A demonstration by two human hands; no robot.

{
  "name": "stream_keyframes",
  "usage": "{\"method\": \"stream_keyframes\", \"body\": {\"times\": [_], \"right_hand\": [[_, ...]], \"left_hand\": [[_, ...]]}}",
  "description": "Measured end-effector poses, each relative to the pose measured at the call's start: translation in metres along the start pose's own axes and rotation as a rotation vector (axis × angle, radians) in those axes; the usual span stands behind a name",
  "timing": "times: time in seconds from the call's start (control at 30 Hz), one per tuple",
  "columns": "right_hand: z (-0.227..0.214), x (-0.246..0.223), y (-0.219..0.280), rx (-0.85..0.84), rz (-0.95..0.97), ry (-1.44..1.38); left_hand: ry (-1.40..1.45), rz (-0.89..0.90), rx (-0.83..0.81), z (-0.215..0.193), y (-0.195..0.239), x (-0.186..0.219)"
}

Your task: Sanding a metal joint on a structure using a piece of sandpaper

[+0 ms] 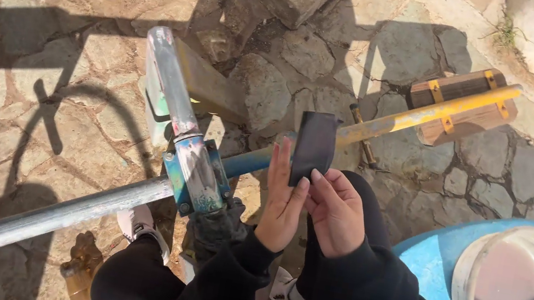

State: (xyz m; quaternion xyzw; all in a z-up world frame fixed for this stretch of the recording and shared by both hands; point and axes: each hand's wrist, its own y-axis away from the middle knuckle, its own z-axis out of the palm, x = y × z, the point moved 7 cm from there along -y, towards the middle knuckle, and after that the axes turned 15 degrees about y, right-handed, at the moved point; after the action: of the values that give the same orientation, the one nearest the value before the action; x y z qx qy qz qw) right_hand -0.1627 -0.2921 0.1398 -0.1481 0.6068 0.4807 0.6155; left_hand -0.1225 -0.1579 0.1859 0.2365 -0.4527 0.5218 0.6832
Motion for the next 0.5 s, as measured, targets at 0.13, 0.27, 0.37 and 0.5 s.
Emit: {"method": "stream_keyframes", "body": {"times": [0.13, 0.27, 0.37, 0.5], "right_hand": [[-0.104, -0.066, 0.025, 0.246, -0.131, 0.030], [-0.325, -0.087, 0.010, 0.671, -0.459, 0.543], [-0.437, -0.114, 0.054, 1.021, -0.611, 1.193], [-0.577, -0.041, 0.030, 1.008, -0.217, 1.778]], "left_hand": [[-0.614, -0.065, -0.043, -0.001, 0.059, 0.020], [-1.363, -0.026, 0.287, -0.076, 0.118, 0.027], [-1.185, -0.496, 0.584, -0.116, 0.147, -0.001], [-1.125, -0.630, 0.565, -0.116, 0.147, -0.026]]}}
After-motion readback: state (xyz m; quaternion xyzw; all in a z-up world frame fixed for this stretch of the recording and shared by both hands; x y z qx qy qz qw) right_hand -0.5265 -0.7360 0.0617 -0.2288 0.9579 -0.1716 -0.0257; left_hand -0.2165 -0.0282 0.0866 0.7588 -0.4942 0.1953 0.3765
